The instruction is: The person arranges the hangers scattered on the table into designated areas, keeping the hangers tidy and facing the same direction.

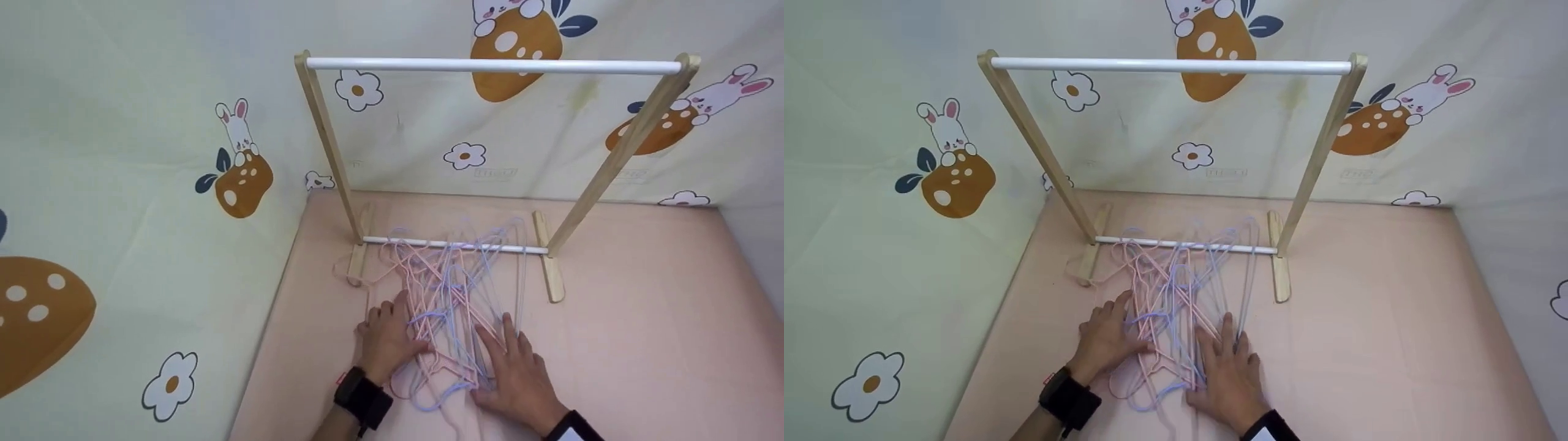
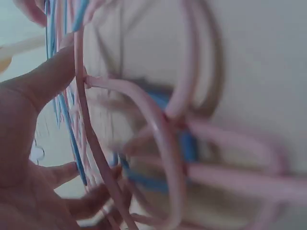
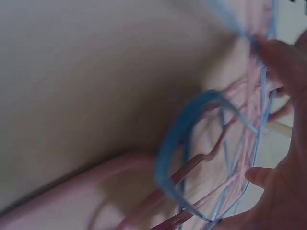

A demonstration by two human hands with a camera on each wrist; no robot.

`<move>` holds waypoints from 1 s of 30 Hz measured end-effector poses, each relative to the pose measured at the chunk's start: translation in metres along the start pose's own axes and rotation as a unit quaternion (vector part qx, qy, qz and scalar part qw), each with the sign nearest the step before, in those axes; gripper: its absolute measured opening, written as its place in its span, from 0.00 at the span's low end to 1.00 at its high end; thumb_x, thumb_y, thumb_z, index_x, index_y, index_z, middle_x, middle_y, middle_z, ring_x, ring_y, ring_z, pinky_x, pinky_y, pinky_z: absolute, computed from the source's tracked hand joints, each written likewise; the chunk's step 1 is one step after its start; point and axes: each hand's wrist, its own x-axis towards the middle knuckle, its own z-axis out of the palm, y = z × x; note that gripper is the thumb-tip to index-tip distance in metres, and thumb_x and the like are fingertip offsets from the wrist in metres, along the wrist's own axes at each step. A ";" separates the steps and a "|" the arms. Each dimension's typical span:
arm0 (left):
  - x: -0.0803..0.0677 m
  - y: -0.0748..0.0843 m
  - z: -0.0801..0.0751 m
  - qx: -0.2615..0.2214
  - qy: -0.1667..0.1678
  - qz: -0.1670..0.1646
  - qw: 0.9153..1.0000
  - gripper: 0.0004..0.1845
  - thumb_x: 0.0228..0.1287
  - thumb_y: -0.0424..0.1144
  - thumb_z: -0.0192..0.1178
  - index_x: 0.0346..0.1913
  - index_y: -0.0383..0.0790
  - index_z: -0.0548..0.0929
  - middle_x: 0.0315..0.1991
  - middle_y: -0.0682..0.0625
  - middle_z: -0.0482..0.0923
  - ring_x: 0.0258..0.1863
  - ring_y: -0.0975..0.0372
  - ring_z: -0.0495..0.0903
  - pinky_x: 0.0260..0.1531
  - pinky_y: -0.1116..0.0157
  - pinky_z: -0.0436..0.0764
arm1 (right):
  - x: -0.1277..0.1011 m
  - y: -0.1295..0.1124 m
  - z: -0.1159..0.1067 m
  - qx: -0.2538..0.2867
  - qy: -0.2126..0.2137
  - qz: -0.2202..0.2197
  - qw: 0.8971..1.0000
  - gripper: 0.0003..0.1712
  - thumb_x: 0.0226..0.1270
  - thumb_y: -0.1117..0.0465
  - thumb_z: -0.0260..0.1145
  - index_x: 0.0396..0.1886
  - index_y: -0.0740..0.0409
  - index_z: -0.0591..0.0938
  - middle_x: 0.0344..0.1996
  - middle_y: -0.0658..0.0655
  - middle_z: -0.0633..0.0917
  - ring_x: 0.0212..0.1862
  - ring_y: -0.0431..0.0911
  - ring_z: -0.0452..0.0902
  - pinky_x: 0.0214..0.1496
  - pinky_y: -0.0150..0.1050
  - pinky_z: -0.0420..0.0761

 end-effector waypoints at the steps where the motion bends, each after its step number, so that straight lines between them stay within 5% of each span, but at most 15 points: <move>1: 0.004 0.000 0.001 -0.020 0.001 0.002 1.000 0.60 0.48 0.56 0.89 0.81 0.40 0.69 0.63 0.33 0.82 0.61 0.35 0.80 0.56 0.33 0.77 | 0.003 0.002 0.001 0.001 0.012 0.002 1.000 0.66 0.46 0.36 0.87 0.84 0.51 0.70 0.84 0.78 0.56 0.68 0.80 0.71 0.52 0.77 0.80; 5: 0.018 0.001 -0.001 -0.097 -0.024 0.003 0.995 0.55 0.50 0.45 0.89 0.76 0.33 0.69 0.59 0.29 0.85 0.57 0.36 0.85 0.58 0.38 0.81 | 0.019 0.017 -0.004 0.002 0.032 0.007 0.999 0.63 0.43 0.47 0.88 0.82 0.51 0.72 0.84 0.75 0.58 0.62 0.73 0.75 0.49 0.68 0.81; 10: 0.038 0.009 -0.012 -0.130 -0.050 -0.001 0.990 0.56 0.55 0.45 0.87 0.80 0.32 0.65 0.58 0.30 0.84 0.58 0.38 0.85 0.59 0.41 0.82 | 0.048 0.034 -0.025 -0.008 0.037 -0.028 0.999 0.62 0.44 0.50 0.88 0.82 0.51 0.72 0.86 0.72 0.56 0.66 0.73 0.72 0.58 0.71 0.78; 17: 0.063 -0.006 -0.024 -0.132 -0.040 0.065 0.988 0.45 0.61 0.40 0.80 0.78 0.33 0.71 0.50 0.38 0.88 0.46 0.48 0.87 0.50 0.46 0.85 | 0.092 0.073 -0.060 -0.039 0.043 -0.123 0.991 0.58 0.48 0.53 0.87 0.82 0.53 0.74 0.88 0.68 0.55 0.78 0.74 0.64 0.68 0.74 0.73; 20: 0.063 -0.020 -0.021 -0.132 -0.021 0.085 0.987 0.38 0.64 0.38 0.79 0.74 0.31 0.76 0.48 0.42 0.88 0.43 0.53 0.86 0.47 0.50 0.85 | 0.097 0.095 -0.059 -0.021 0.053 -0.161 0.985 0.55 0.50 0.57 0.87 0.80 0.58 0.76 0.86 0.70 0.59 0.80 0.73 0.61 0.72 0.72 0.71; 25: 0.057 -0.038 -0.020 -0.095 0.061 0.145 0.983 0.26 0.64 0.31 0.78 0.64 0.32 0.83 0.48 0.43 0.85 0.47 0.52 0.85 0.50 0.52 0.85 | 0.082 0.103 -0.049 0.013 0.088 -0.174 0.981 0.46 0.54 0.65 0.81 0.77 0.59 0.79 0.82 0.70 0.67 0.79 0.70 0.65 0.73 0.69 0.72; 30: 0.050 -0.060 -0.020 -0.037 0.103 0.166 0.980 0.18 0.66 0.24 0.73 0.57 0.33 0.86 0.51 0.43 0.83 0.53 0.50 0.84 0.56 0.51 0.84 | 0.065 0.092 -0.036 0.012 0.072 -0.163 0.984 0.40 0.65 0.53 0.80 0.77 0.53 0.80 0.81 0.67 0.71 0.78 0.70 0.67 0.73 0.71 0.72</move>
